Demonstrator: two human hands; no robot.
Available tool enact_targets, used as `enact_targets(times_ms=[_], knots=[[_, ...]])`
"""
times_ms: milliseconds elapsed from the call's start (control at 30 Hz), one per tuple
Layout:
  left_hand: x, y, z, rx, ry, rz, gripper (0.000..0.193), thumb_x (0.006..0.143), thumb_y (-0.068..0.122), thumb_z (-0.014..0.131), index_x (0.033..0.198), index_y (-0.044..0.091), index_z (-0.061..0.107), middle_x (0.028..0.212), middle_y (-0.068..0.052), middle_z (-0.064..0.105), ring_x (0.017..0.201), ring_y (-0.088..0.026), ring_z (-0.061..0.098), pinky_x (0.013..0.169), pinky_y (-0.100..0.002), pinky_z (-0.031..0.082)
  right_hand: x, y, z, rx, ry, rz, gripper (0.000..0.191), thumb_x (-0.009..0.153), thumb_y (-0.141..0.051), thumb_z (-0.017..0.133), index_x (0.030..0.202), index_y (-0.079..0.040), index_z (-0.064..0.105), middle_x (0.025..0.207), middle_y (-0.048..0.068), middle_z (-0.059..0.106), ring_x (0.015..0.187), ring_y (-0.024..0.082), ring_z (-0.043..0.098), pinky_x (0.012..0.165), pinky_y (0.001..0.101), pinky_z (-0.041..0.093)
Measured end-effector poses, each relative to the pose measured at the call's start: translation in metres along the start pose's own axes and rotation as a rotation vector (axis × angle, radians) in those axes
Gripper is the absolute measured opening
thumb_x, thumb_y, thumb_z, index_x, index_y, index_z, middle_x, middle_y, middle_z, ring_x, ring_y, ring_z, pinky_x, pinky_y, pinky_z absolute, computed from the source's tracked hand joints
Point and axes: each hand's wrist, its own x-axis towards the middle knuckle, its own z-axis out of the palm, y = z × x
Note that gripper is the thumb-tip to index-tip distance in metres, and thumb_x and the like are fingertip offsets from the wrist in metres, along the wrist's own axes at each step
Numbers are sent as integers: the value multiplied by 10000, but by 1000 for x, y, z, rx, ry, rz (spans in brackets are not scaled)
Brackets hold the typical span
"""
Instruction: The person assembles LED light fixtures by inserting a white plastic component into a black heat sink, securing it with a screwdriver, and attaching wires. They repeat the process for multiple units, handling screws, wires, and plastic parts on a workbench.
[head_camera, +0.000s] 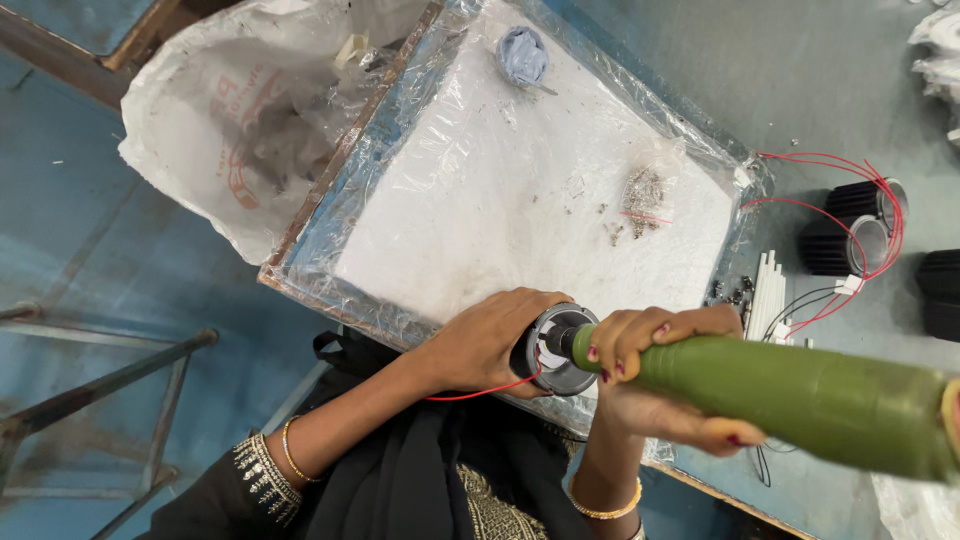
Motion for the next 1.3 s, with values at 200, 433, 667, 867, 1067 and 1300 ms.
enact_targets(times_ms=[200,433,667,867,1067,1300], knots=[[0,3,2,21,25,64,858,707,306,887,1426,81,478,1324,-134,614,1254,-330,588,1086,-446,442,11,-24,-34,225,-82,-5,961,803,-939,356,894,15,426,522,98,446,345,179,437,401,347,426],[0,0,6,26,40,85,841,730,314,883,1429,81,478,1335,-138,616,1253,-333,591,1086,-442,451,-1,-26,-46,124,1,-17,933,804,-931,398,879,-1,418,477,87,424,316,182,411,385,340,408],[4,0,7,45,14,36,856,712,324,880,1426,79,476,1328,-143,617,1247,-333,592,1080,-450,447,0,-24,-46,74,34,-15,941,784,-944,413,911,-12,415,461,79,419,297,174,400,368,350,399],[4,-3,7,53,17,49,865,720,328,881,1439,81,468,1346,-147,609,1269,-335,586,1099,-454,438,3,-25,-35,-27,92,-22,948,802,-940,410,920,0,415,496,88,399,308,166,381,357,344,373],[6,-6,5,41,-7,23,901,692,326,882,1451,82,460,1359,-145,599,1284,-333,574,1110,-455,431,-3,-18,-19,-252,255,-108,845,893,-878,406,885,-34,370,528,77,347,358,176,347,379,314,327],[10,-17,8,43,-25,24,946,671,308,890,1472,71,446,1412,-149,577,1346,-341,528,1134,-463,408,-11,-4,-27,-69,284,-111,883,857,-890,376,909,-9,375,536,92,359,378,190,373,403,302,340]])
